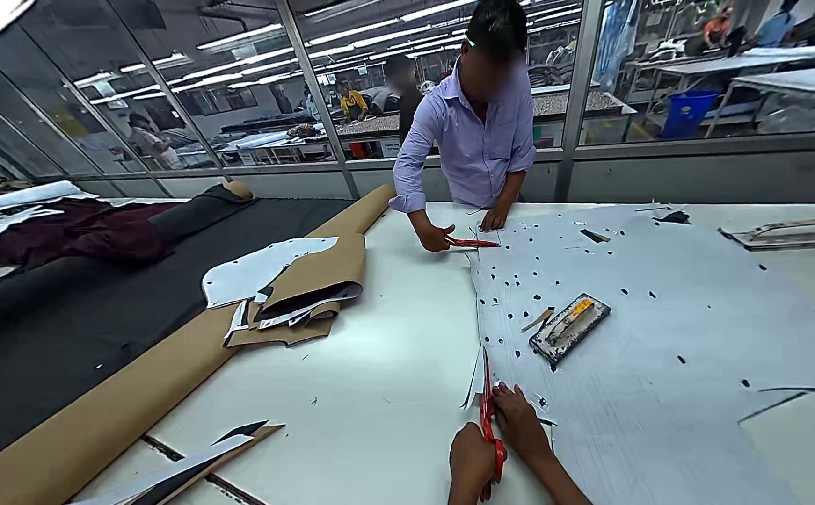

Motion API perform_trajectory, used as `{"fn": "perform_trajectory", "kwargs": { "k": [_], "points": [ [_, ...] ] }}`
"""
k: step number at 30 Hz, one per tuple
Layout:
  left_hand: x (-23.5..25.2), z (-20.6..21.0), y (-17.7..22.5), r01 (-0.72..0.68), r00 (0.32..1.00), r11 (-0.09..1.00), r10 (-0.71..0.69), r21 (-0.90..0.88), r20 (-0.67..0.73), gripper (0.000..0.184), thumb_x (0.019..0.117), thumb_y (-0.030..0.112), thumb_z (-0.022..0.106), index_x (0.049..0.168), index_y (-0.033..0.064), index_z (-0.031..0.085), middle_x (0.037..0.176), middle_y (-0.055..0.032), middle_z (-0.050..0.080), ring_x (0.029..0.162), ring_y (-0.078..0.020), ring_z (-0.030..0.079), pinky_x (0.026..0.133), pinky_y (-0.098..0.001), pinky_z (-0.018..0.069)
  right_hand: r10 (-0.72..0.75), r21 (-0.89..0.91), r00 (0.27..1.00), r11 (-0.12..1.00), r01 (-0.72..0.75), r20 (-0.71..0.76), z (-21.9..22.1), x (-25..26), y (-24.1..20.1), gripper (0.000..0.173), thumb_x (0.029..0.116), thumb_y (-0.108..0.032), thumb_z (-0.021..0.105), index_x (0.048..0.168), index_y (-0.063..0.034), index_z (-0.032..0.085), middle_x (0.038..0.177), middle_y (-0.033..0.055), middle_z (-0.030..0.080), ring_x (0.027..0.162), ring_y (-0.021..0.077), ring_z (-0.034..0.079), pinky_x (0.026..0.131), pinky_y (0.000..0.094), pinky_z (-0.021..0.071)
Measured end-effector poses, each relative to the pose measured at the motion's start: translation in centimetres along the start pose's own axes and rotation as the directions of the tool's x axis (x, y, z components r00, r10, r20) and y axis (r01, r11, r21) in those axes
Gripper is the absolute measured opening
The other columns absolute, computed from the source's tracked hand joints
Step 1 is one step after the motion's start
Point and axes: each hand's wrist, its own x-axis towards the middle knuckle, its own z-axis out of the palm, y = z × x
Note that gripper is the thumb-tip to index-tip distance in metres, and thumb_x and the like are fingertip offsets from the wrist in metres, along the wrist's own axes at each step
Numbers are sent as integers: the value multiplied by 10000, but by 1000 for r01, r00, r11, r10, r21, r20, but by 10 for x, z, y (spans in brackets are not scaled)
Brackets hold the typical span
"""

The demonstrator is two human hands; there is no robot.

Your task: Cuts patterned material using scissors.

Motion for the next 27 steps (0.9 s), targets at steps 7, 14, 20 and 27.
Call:
{"fn": "perform_trajectory", "kwargs": {
  "k": [7, 14, 20, 27],
  "points": [
    [-1, 3, 2, -7, 1000, 1000, 7, 0, -14, 374, 921, 255, 727, 1122, -48, 641, 1088, -203, 709, 1014, -315, 707, 905, -507, 557, 30, 33, 1000, 999, -30, 9, -2, 1, -2, 242, 953, 4, 566, 1083, 58, 764, 1243, 203, 718, 1263, 409, 630, 1137, 619, 390],
    [-1, 5, 4, 13, 1000, 1000, -13, 9, -18, 358, 917, 251, 728, 1105, -40, 642, 1069, -190, 707, 992, -299, 708, 884, -489, 564, 64, 70, 997, 995, -66, 34, -4, 0, -1, 258, 961, -21, 559, 1102, 49, 764, 1260, 195, 713, 1281, 392, 622, 1166, 594, 368],
    [-2, 6, 4, 19, 1000, 1000, -19, 23, -23, 364, 910, 251, 733, 1108, -42, 645, 1076, -195, 705, 1004, -304, 703, 892, -491, 559, 66, 74, 996, 995, -69, 52, -5, 0, -2, 264, 968, -14, 548, 1110, 56, 758, 1267, 202, 708, 1293, 400, 611, 1170, 594, 361],
    [9, 3, 7, -4, 1000, 999, 4, -41, 1, 384, 924, 261, 733, 1132, -41, 622, 1065, -192, 708, 972, -300, 713, 877, -496, 568, 85, 74, 993, 993, -92, 82, -8, 0, -4, 278, 975, -12, 534, 1139, 51, 750, 1288, 193, 700, 1316, 387, 595, 1188, 582, 337]
  ]
}}
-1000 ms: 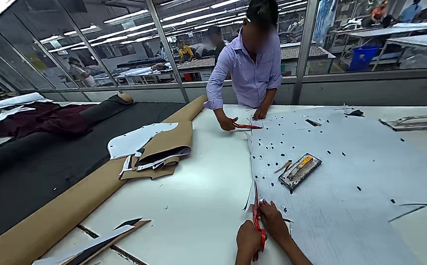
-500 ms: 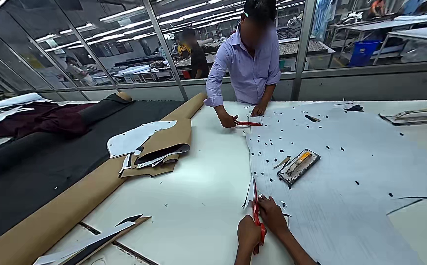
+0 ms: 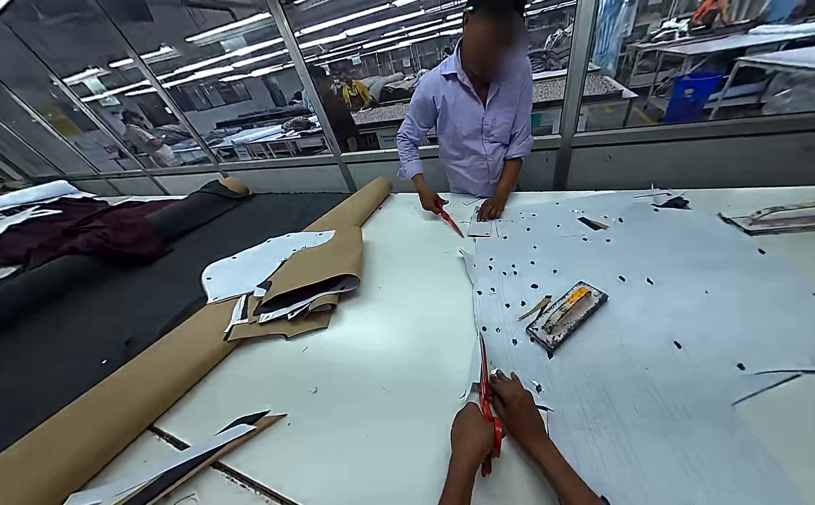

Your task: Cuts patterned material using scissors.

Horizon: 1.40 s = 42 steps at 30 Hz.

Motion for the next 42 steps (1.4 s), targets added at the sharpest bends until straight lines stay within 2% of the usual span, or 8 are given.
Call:
{"fn": "perform_trajectory", "kwargs": {
  "k": [3, 12, 17, 20, 24, 33, 40, 42],
  "points": [
    [1, -1, 2, -2, 1000, 1000, 2, 14, -5, 367, 927, 269, 728, 1108, -34, 628, 1049, -184, 709, 954, -293, 712, 859, -491, 567, -30, -5, 999, 1000, 30, -37, 2, 0, 2, 261, 954, -10, 559, 1108, 51, 761, 1257, 200, 713, 1281, 400, 619, 1165, 599, 364],
    [1, 2, 7, 9, 1000, 1000, -9, 10, -13, 353, 916, 219, 731, 1126, -45, 625, 1087, -198, 702, 983, -297, 715, 873, -480, 577, -5, 6, 1000, 1000, 5, -1, -2, 1, 4, 274, 960, -22, 539, 1107, 45, 760, 1274, 195, 706, 1300, 387, 607, 1180, 580, 355],
    [3, 0, 5, 10, 1000, 1000, -10, -2, 2, 366, 918, 232, 728, 1139, -40, 623, 1096, -195, 702, 991, -299, 712, 879, -492, 572, -56, 20, 997, 998, 58, -59, 1, 2, 12, 233, 932, -31, 583, 1065, 45, 759, 1201, 198, 734, 1232, 389, 655, 1132, 593, 416],
    [4, -3, 8, 1, 1000, 1000, -1, -2, 7, 365, 938, 258, 715, 1135, -35, 622, 1074, -187, 706, 969, -290, 714, 864, -484, 571, -61, 36, 996, 997, 63, -70, -1, 2, 14, 218, 947, -38, 594, 1054, 47, 763, 1196, 198, 736, 1230, 385, 658, 1130, 587, 421],
    [2, -4, 12, 4, 1000, 1000, -4, 7, 0, 394, 938, 252, 708, 1176, -48, 615, 1140, -209, 689, 1055, -318, 694, 919, -509, 553, -51, 66, 996, 996, 56, -75, 0, 0, 14, 212, 939, -28, 601, 1044, 59, 763, 1206, 207, 730, 1238, 399, 649, 1137, 592, 410],
    [8, -5, 7, 3, 1000, 1000, -3, 2, -12, 394, 902, 239, 746, 1146, -47, 627, 1113, -201, 699, 1012, -305, 707, 891, -491, 570, -42, 123, 992, 991, 56, -120, 4, 2, 20, 161, 887, -20, 646, 963, 43, 773, 1146, 194, 752, 1205, 381, 672, 1127, 574, 433],
    [13, -9, 7, -18, 1000, 1000, 18, -12, 14, 382, 922, 248, 720, 1149, -42, 618, 1084, -193, 705, 986, -302, 711, 877, -501, 567, -22, 109, 995, 994, 32, -94, 1, 3, 16, 173, 897, -31, 654, 1000, 40, 774, 1173, 193, 745, 1227, 378, 660, 1146, 564, 416],
    [13, -15, 12, -33, 999, 999, 32, 23, 31, 398, 942, 276, 702, 1172, -40, 627, 1111, -197, 700, 1024, -309, 697, 905, -513, 552, -5, 111, 996, 994, 14, -84, 0, 2, 15, 182, 905, -29, 647, 1016, 40, 773, 1182, 190, 742, 1234, 371, 657, 1152, 556, 410]
  ]
}}
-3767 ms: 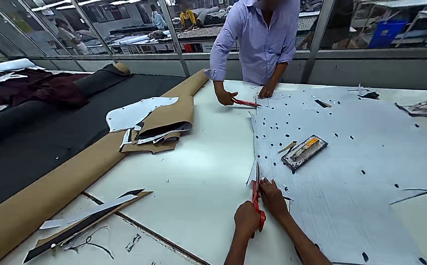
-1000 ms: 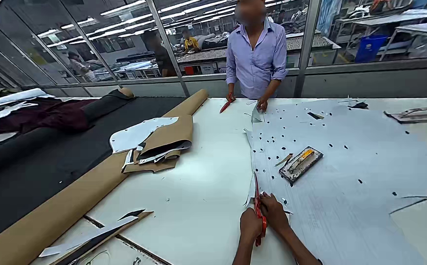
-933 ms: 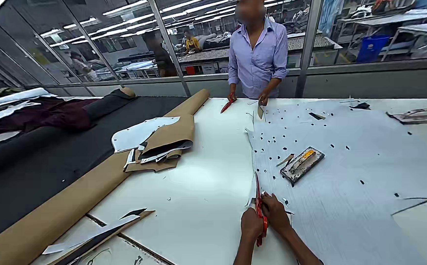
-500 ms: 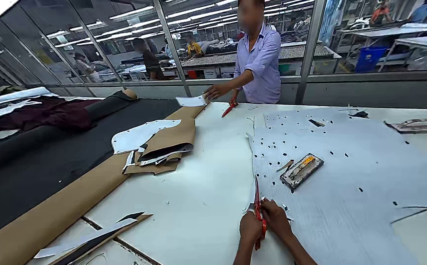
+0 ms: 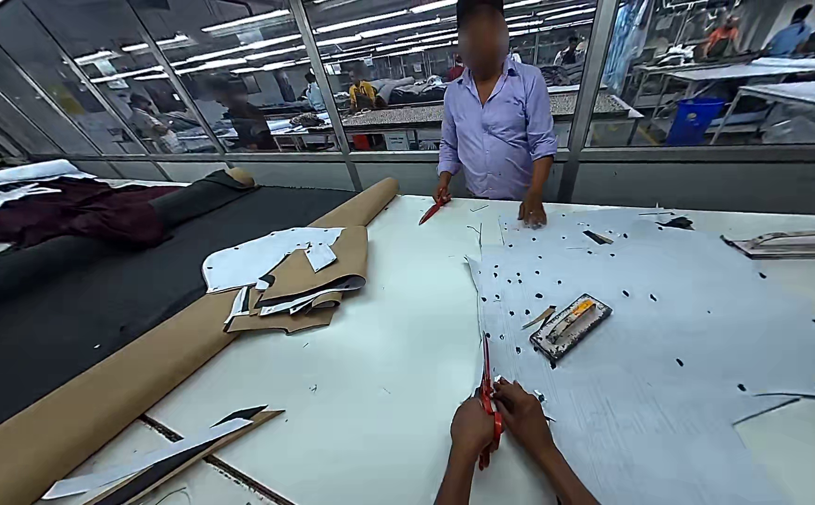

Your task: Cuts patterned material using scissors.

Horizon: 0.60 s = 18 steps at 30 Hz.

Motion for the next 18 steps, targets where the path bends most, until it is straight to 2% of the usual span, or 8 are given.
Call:
{"fn": "perform_trajectory", "kwargs": {
  "k": [4, 7, 15, 18],
  "points": [
    [2, -5, 6, -42, 999, 999, 42, 8, -6, 374, 970, 255, 657, 1218, -23, 628, 1149, -201, 691, 1056, -314, 689, 928, -518, 542, -8, 7, 1000, 1000, 8, -1, 1, -1, 2, 182, 902, -17, 641, 1012, 39, 775, 1184, 191, 742, 1226, 375, 661, 1147, 560, 415],
    [1, -4, 7, -48, 999, 999, 48, 10, -17, 351, 974, 238, 647, 1207, -25, 633, 1159, -202, 688, 1076, -316, 681, 939, -518, 535, -18, 3, 1000, 1000, 18, -4, 1, 0, 3, 180, 900, -17, 642, 1009, 35, 777, 1186, 184, 743, 1227, 375, 661, 1144, 564, 415],
    [0, -5, 9, -35, 999, 999, 35, 31, -28, 389, 950, 233, 677, 1247, -13, 628, 1212, -200, 677, 1132, -317, 667, 975, -517, 525, -25, 4, 999, 1000, 25, -30, 4, -1, 7, 153, 880, -28, 658, 962, 30, 775, 1168, 171, 751, 1220, 368, 666, 1125, 558, 441],
    [1, -5, 9, -39, 998, 999, 40, 26, -42, 375, 946, 227, 673, 1230, -14, 632, 1191, -198, 682, 1110, -314, 675, 956, -515, 535, -34, 9, 999, 999, 34, -39, 4, -1, 7, 150, 877, -19, 662, 958, 33, 776, 1162, 181, 751, 1213, 372, 670, 1120, 565, 444]
  ]
}}
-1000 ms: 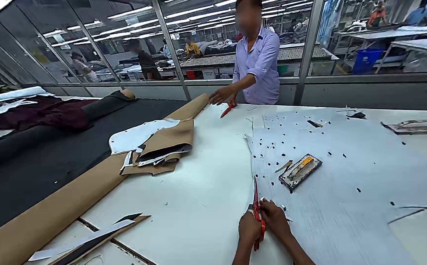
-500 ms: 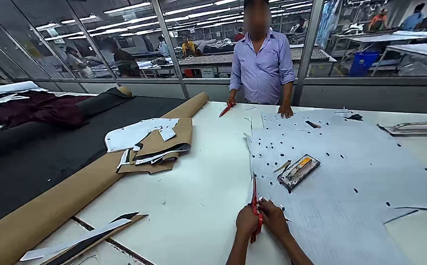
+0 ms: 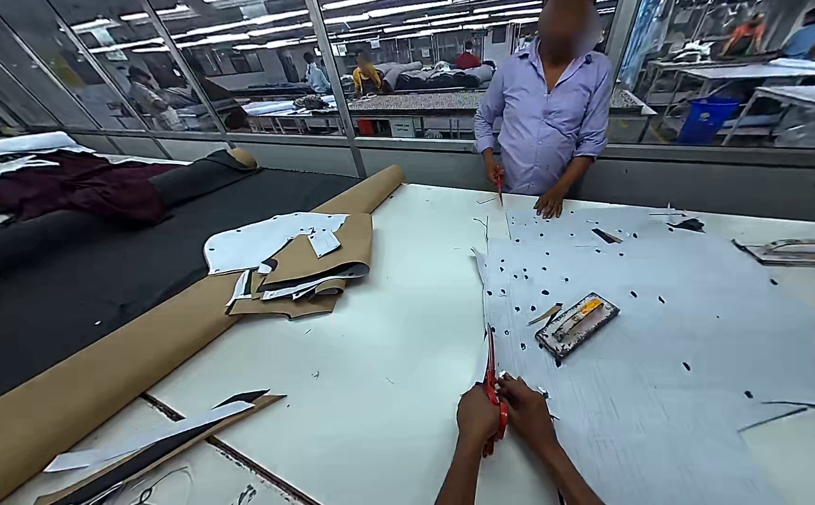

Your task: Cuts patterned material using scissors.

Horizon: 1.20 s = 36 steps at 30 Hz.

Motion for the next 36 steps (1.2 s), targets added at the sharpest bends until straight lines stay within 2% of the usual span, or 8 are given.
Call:
{"fn": "perform_trajectory", "kwargs": {
  "k": [4, 10, 28, 33, 36],
  "points": [
    [-1, 1, 0, -5, 1000, 1000, 5, -2, 4, 386, 948, 243, 674, 1230, -18, 630, 1184, -203, 679, 1108, -317, 671, 953, -515, 532, -4, -3, 1000, 1000, 4, -4, -1, -1, 0, 162, 869, -13, 654, 961, 35, 779, 1156, 184, 752, 1201, 380, 675, 1112, 571, 449],
    [-2, -2, 7, -2, 1000, 1000, 2, -11, 22, 350, 991, 227, 601, 1228, -30, 631, 1208, -212, 670, 1127, -321, 664, 962, -515, 528, 29, -4, 999, 1000, -29, 21, -5, 1, -7, 188, 877, -28, 626, 972, 30, 779, 1186, 175, 745, 1230, 369, 660, 1133, 561, 431],
    [0, -1, 8, 29, 1000, 999, -29, -23, 12, 332, 976, 194, 610, 1222, -29, 620, 1185, -193, 679, 1089, -290, 682, 937, -479, 546, 42, -8, 999, 999, -41, 22, -4, 0, -7, 189, 863, -21, 647, 986, 26, 782, 1168, 173, 751, 1217, 372, 668, 1123, 562, 442],
    [6, -5, 11, 3, 1000, 999, -2, -37, 22, 335, 986, 209, 604, 1213, -37, 617, 1170, -207, 679, 1086, -312, 678, 932, -509, 541, 43, -13, 999, 999, -43, 15, -5, 0, -7, 240, 883, -47, 642, 1065, 39, 773, 1206, 201, 732, 1217, 388, 665, 1116, 577, 442],
    [9, -6, 13, 1, 1000, 999, -1, -33, 8, 354, 970, 232, 638, 1202, -35, 625, 1168, -208, 677, 1084, -316, 677, 933, -509, 540, 24, -10, 1000, 1000, -24, 2, -4, 1, -7, 251, 861, -1, 648, 1076, 46, 770, 1191, 202, 737, 1210, 387, 670, 1125, 575, 440]
  ]
}}
